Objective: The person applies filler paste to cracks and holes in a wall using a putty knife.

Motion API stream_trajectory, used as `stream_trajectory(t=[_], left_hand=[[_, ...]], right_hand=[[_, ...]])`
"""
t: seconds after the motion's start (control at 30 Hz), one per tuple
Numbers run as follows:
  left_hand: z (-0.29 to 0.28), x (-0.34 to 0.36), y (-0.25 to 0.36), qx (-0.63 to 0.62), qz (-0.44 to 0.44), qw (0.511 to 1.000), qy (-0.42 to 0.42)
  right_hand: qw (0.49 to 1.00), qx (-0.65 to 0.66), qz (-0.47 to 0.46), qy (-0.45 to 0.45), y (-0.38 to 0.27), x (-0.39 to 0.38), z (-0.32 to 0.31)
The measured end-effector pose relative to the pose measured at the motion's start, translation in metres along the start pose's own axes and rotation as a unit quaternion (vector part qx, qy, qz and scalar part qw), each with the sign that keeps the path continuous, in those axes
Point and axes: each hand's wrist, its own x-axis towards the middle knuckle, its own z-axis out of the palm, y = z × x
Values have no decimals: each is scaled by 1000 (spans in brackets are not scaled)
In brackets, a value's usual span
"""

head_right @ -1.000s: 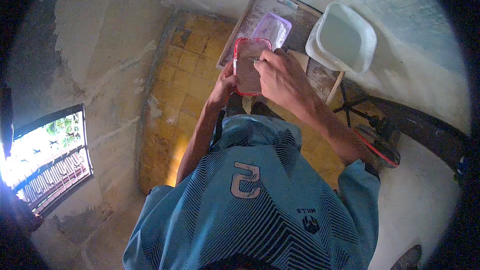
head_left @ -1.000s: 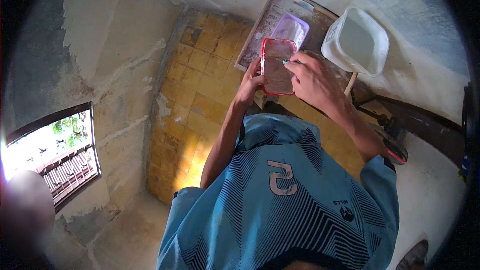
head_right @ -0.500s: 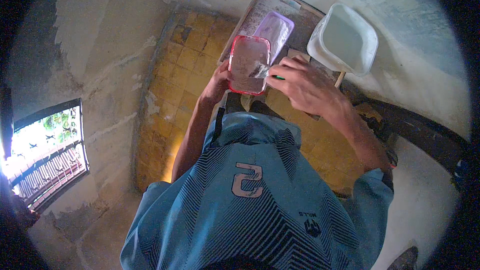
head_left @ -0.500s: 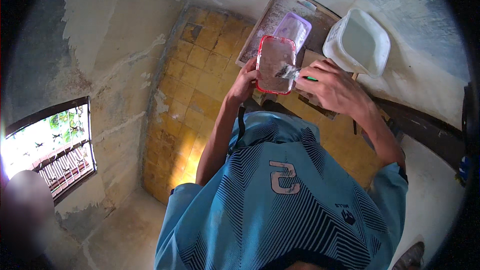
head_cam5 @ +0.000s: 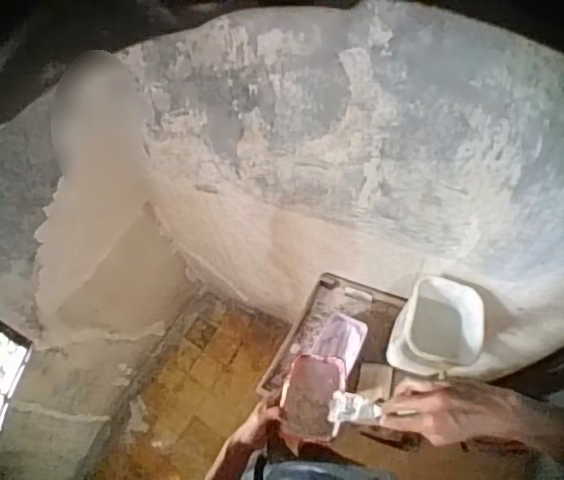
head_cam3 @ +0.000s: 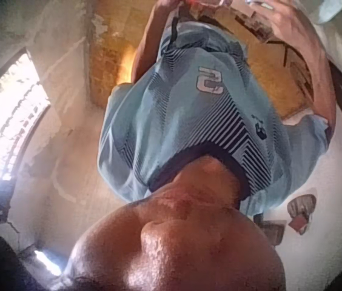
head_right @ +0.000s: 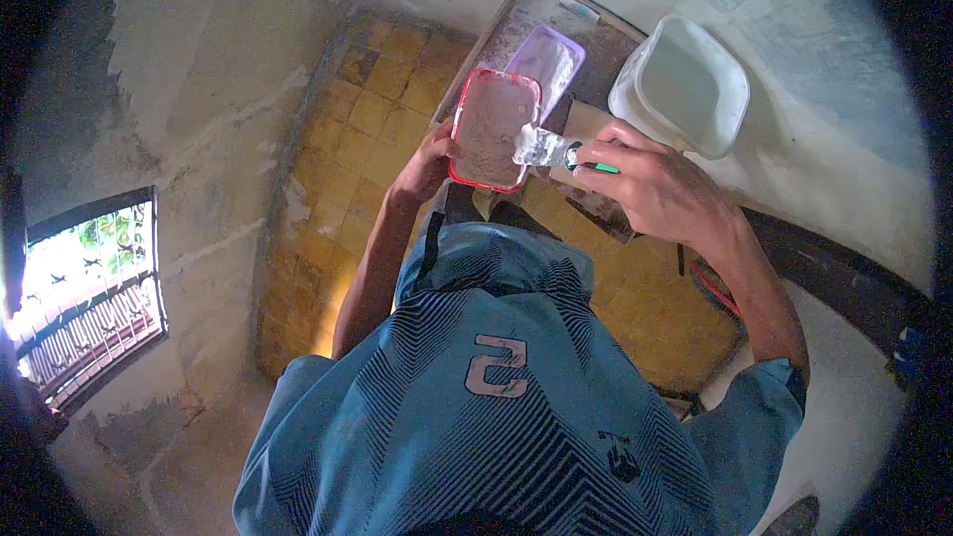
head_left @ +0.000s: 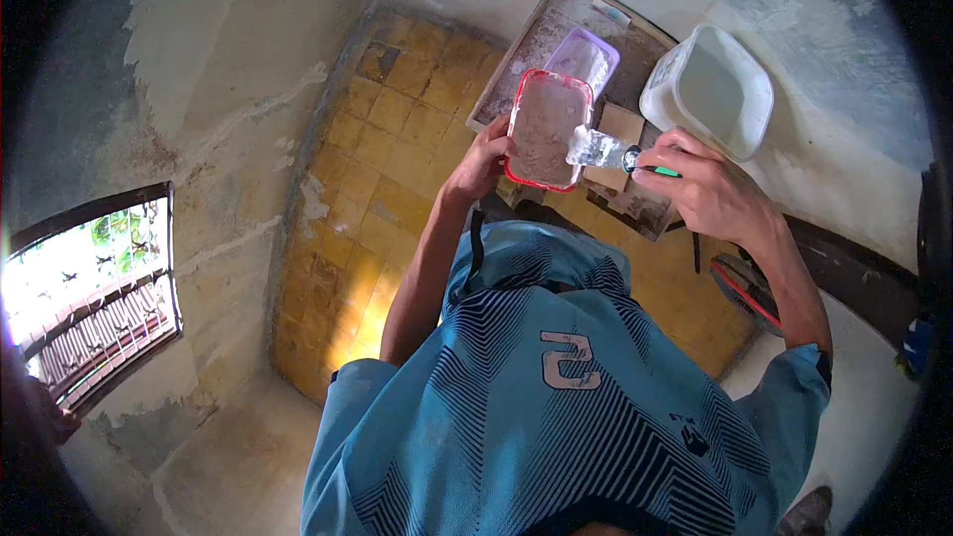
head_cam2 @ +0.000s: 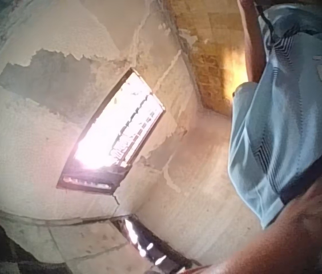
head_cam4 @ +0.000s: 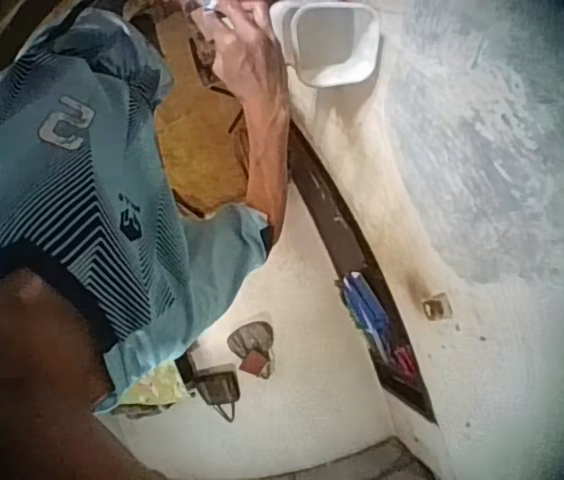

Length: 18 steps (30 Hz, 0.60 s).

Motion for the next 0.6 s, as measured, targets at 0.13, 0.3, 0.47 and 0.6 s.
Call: stream_trajectory(t=[0.13,0.3,0.47,0.6], left_hand=[[5,1,-2,-4,-12,999,29],[10,0,-1,23,-2,999,38],[5,4,-7,40,7,998,44],[-1,5,-16,32,17,998,42]], right_hand=[[999,27,7,42,-5,5,-7],[961,214,161,71,15,14,4],[893,339,288,69,33,-3,31],[907,286,305,52,27,-5,17]])
